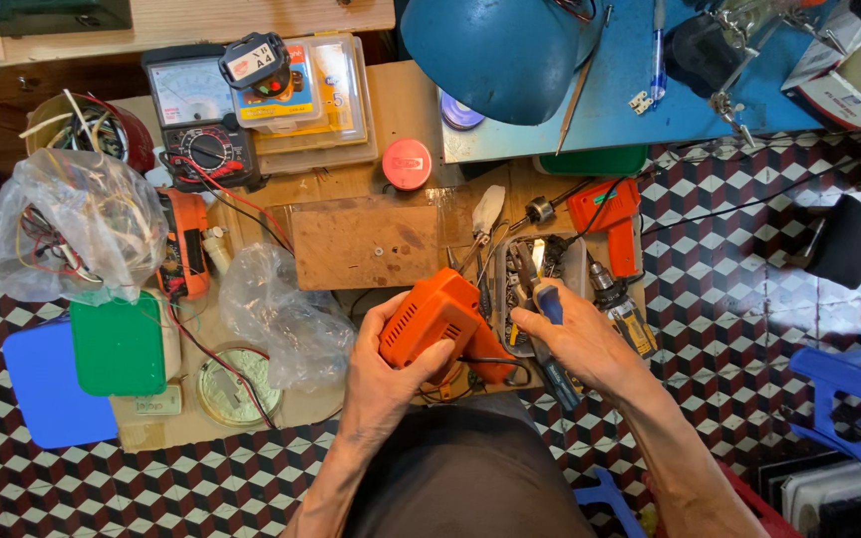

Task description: The person works on an orange handheld device, using a screwdriver to remove screws and disassemble the casing. They then use pliers to strip wires and manipulate small components, including a metal spring and a small cylindrical part, on a cluttered workbench.

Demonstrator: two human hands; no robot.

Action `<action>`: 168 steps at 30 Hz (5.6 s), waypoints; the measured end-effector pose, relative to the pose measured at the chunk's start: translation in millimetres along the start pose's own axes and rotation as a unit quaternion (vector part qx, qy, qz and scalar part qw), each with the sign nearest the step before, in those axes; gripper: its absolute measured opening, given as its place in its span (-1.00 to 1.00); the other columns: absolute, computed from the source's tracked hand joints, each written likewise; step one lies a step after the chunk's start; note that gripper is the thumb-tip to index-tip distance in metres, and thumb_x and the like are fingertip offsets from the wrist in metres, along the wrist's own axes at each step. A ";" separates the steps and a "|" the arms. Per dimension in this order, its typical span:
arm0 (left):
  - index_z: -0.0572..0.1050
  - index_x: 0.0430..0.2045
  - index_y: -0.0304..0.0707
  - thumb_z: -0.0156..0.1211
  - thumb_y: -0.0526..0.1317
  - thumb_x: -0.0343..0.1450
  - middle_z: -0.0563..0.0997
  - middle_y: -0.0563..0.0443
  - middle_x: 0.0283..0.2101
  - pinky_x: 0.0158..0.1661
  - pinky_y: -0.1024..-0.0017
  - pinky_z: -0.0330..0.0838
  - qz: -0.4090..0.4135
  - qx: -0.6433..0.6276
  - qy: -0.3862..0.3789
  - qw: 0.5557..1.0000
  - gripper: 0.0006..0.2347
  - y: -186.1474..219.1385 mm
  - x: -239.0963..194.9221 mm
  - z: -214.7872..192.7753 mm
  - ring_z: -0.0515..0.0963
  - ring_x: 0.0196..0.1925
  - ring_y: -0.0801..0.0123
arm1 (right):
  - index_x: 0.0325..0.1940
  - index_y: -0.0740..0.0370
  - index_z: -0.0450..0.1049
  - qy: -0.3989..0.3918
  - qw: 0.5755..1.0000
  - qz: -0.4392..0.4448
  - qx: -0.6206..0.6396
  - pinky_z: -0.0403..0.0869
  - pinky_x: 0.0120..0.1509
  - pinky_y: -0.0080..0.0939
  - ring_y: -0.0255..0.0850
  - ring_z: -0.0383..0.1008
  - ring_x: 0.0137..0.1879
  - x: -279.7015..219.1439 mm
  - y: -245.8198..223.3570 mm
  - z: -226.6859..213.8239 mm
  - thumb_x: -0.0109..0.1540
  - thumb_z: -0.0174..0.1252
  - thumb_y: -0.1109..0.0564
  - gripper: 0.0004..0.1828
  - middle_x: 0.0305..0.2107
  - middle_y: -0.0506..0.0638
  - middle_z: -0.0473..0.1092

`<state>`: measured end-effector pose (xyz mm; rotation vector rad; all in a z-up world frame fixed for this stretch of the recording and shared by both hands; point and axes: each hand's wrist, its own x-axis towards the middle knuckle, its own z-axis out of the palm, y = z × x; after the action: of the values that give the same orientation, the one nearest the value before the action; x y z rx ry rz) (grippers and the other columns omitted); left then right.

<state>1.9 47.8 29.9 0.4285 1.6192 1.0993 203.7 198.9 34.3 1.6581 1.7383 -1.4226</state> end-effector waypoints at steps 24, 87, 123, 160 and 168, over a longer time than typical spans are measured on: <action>0.35 0.22 -0.18 0.60 -0.27 0.14 0.39 0.00 -0.03 0.06 0.41 0.57 0.300 0.222 0.080 0.924 -0.28 -23.2 -15.1 29.1 0.51 0.00 0.29 | 0.50 -0.22 0.23 0.005 0.997 0.079 -0.007 0.43 -0.06 0.24 -0.07 0.51 -0.26 -20.7 -0.7 -7.4 0.28 0.04 -0.30 -0.31 -0.45 0.08 0.37; 0.38 0.18 -0.20 0.57 -0.39 0.04 0.42 -0.11 -0.01 0.08 0.20 0.47 0.322 0.284 -0.017 0.903 -0.26 -61.8 -56.7 -23.3 0.49 0.04 0.03 | -0.25 0.22 0.41 -0.008 0.969 0.050 0.240 0.40 -0.32 -0.30 -0.35 0.37 -0.44 -43.1 72.3 115.7 0.21 0.20 -0.04 -0.73 -0.52 -0.09 0.37; 0.31 0.21 -0.27 0.45 -0.36 0.13 0.51 -0.21 0.17 0.14 0.21 0.46 0.162 0.249 0.011 0.955 -0.31 -70.2 -83.9 -39.3 0.54 0.20 -0.02 | -0.28 0.34 0.44 -0.134 0.982 0.047 0.125 0.38 -0.19 -0.20 -0.22 0.36 -0.33 -13.2 85.9 113.6 0.30 0.19 -0.01 -0.69 -0.43 -0.01 0.38; 0.27 0.34 -0.34 0.27 -0.02 0.40 0.47 -0.22 0.26 0.24 0.37 0.29 0.003 0.235 -0.149 0.961 -0.37 -227.7 76.3 -59.5 0.46 0.28 0.23 | -0.06 0.34 0.43 0.348 0.925 0.031 0.147 0.49 0.02 0.10 0.16 0.57 -0.11 95.9 137.8 105.2 0.17 0.23 0.04 -0.63 -0.26 0.26 0.51; 0.34 0.26 -0.35 0.28 -0.03 0.38 0.53 -0.24 0.19 0.20 0.29 0.35 0.018 0.258 -0.077 0.963 -0.42 -213.0 58.6 -58.4 0.53 0.24 0.11 | -0.06 0.37 0.48 0.389 0.919 0.006 -0.064 0.48 0.00 0.21 0.28 0.52 -0.03 134.5 132.7 122.7 0.06 0.40 0.05 -0.52 -0.12 0.33 0.49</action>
<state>-17.6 -42.2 -179.2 0.8650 1.7528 0.6371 241.8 146.5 -181.6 2.3367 2.1244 -0.6222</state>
